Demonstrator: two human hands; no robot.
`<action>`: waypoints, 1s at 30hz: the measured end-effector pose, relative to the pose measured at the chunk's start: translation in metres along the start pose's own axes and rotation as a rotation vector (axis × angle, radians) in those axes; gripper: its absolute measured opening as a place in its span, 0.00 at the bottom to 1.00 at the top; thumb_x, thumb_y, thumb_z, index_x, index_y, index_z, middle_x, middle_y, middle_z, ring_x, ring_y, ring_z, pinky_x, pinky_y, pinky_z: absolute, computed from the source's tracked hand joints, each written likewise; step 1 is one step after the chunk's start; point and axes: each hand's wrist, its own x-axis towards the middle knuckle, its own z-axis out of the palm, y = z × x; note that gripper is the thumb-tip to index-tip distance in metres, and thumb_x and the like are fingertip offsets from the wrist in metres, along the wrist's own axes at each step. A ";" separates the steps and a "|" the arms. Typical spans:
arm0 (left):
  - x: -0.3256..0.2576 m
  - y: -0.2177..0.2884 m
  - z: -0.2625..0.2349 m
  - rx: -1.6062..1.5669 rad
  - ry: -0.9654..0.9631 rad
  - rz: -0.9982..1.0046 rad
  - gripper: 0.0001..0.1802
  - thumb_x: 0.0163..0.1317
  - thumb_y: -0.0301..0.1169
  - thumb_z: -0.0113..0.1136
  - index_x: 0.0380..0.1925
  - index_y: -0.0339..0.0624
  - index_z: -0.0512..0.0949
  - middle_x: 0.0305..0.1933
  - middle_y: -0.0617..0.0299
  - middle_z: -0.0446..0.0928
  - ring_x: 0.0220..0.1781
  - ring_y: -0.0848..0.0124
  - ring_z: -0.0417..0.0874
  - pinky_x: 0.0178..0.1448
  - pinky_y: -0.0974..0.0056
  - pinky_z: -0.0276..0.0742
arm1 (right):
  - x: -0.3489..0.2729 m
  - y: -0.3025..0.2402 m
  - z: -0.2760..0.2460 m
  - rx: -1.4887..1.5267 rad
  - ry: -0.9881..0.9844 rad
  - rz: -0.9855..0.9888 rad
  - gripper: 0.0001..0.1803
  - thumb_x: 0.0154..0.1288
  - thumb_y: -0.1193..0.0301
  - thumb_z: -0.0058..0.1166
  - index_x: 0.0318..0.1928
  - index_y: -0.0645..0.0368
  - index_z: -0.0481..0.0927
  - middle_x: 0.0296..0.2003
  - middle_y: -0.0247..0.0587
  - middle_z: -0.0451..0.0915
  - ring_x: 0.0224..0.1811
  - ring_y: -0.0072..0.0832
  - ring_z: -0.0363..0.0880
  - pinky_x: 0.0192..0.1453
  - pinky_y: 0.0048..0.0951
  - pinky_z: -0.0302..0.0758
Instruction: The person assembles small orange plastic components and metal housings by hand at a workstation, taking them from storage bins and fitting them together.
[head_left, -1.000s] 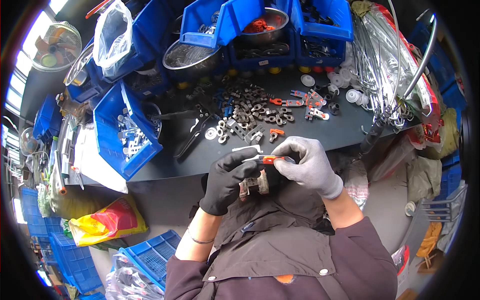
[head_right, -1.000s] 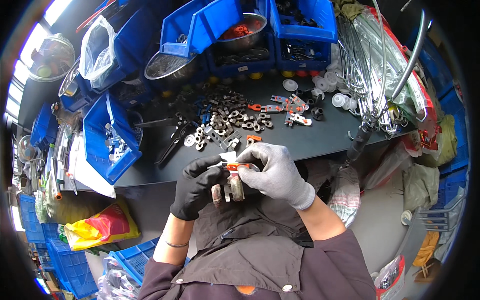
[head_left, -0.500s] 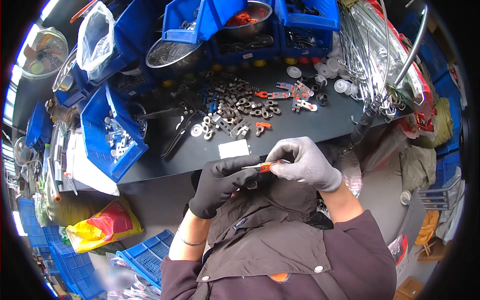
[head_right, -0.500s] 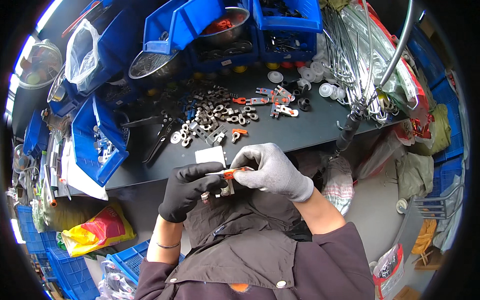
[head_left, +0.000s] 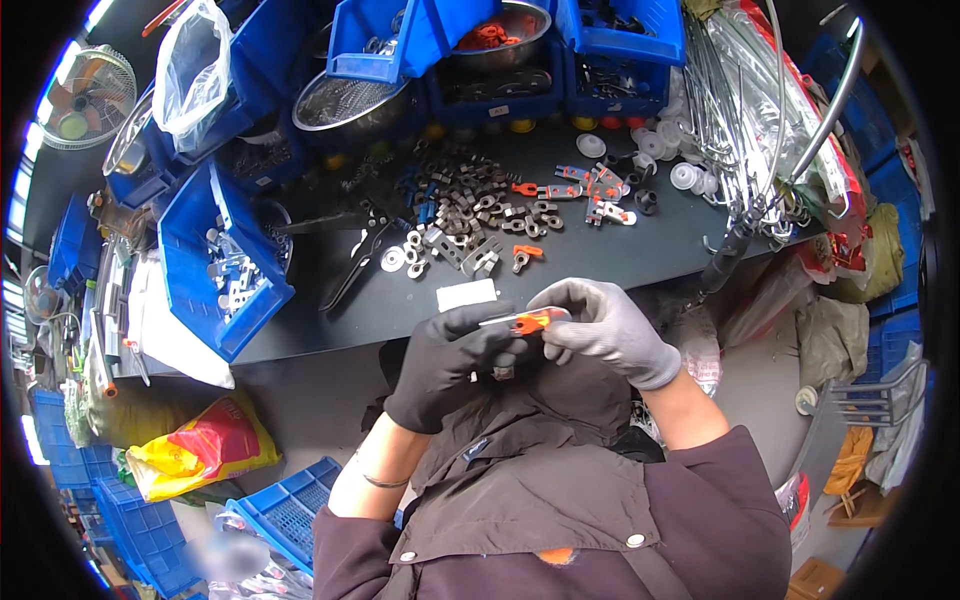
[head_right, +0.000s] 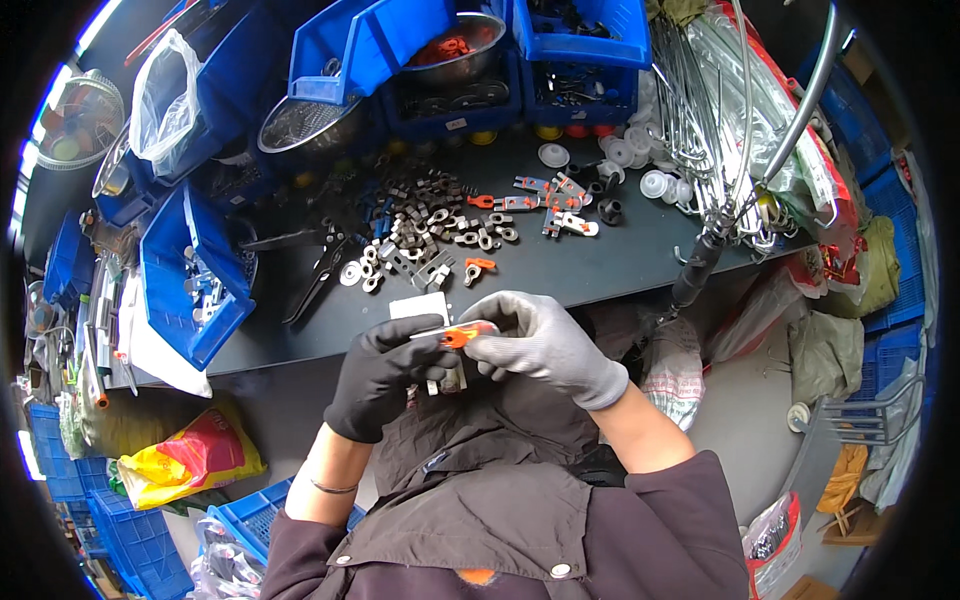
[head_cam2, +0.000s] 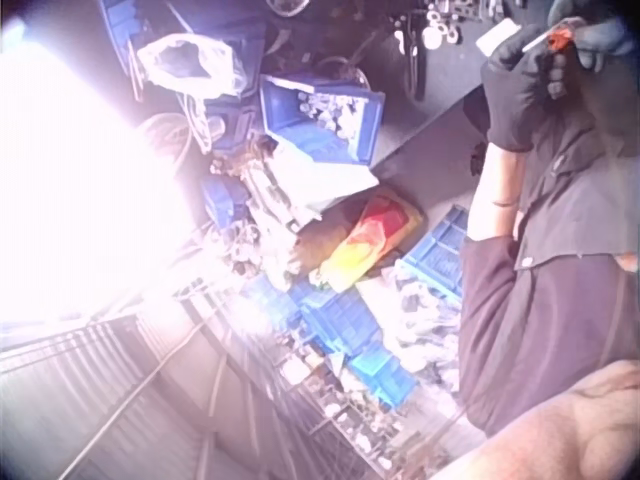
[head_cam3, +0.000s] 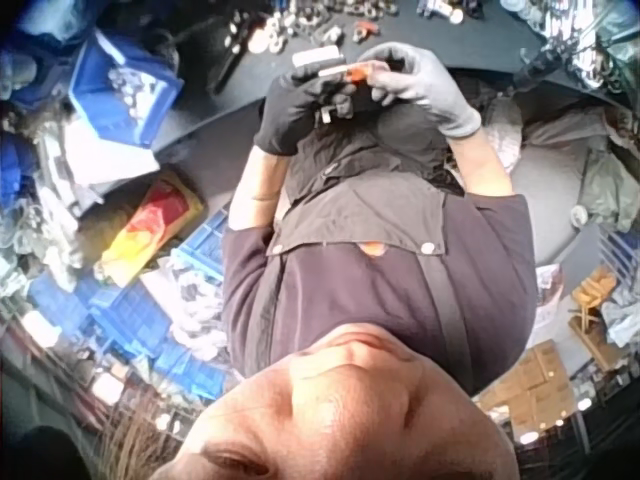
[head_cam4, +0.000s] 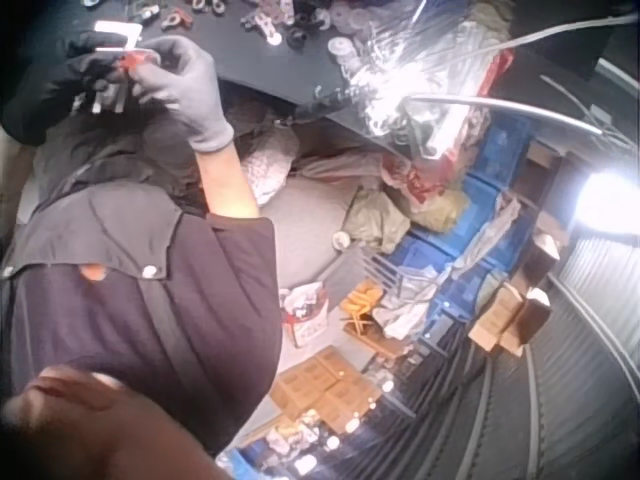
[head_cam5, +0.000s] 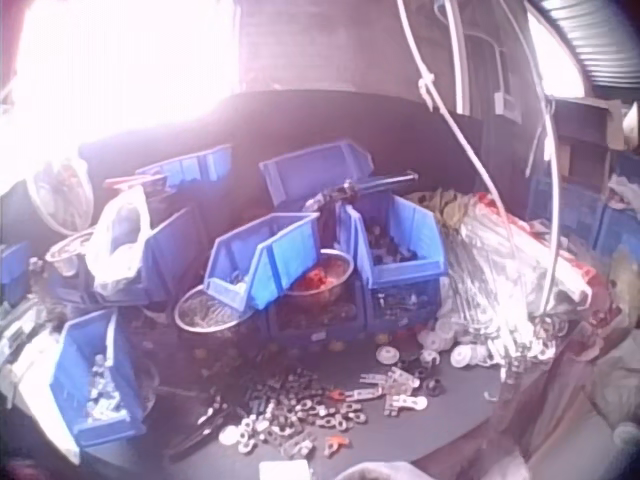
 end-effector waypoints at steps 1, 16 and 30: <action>-0.002 0.003 0.000 -0.026 0.038 0.014 0.17 0.63 0.23 0.58 0.51 0.29 0.75 0.40 0.51 0.82 0.37 0.70 0.86 0.40 0.71 0.83 | -0.004 -0.006 -0.002 0.029 0.033 0.059 0.08 0.59 0.77 0.58 0.38 0.67 0.78 0.27 0.37 0.80 0.25 0.19 0.78 0.28 0.19 0.75; 0.026 -0.003 0.023 0.401 -0.030 0.367 0.31 0.61 0.29 0.62 0.63 0.34 0.64 0.60 0.54 0.71 0.54 0.75 0.76 0.55 0.69 0.74 | 0.014 0.049 -0.031 0.329 0.095 0.020 0.05 0.65 0.72 0.57 0.35 0.61 0.80 0.25 0.40 0.82 0.22 0.21 0.80 0.23 0.19 0.74; 0.055 0.008 -0.040 1.174 0.502 0.616 0.11 0.57 0.24 0.57 0.41 0.43 0.80 0.40 0.53 0.79 0.33 0.63 0.82 0.38 0.63 0.77 | 0.077 0.018 -0.159 -1.110 0.839 -0.217 0.16 0.52 0.61 0.63 0.32 0.62 0.81 0.25 0.44 0.80 0.26 0.34 0.80 0.36 0.32 0.75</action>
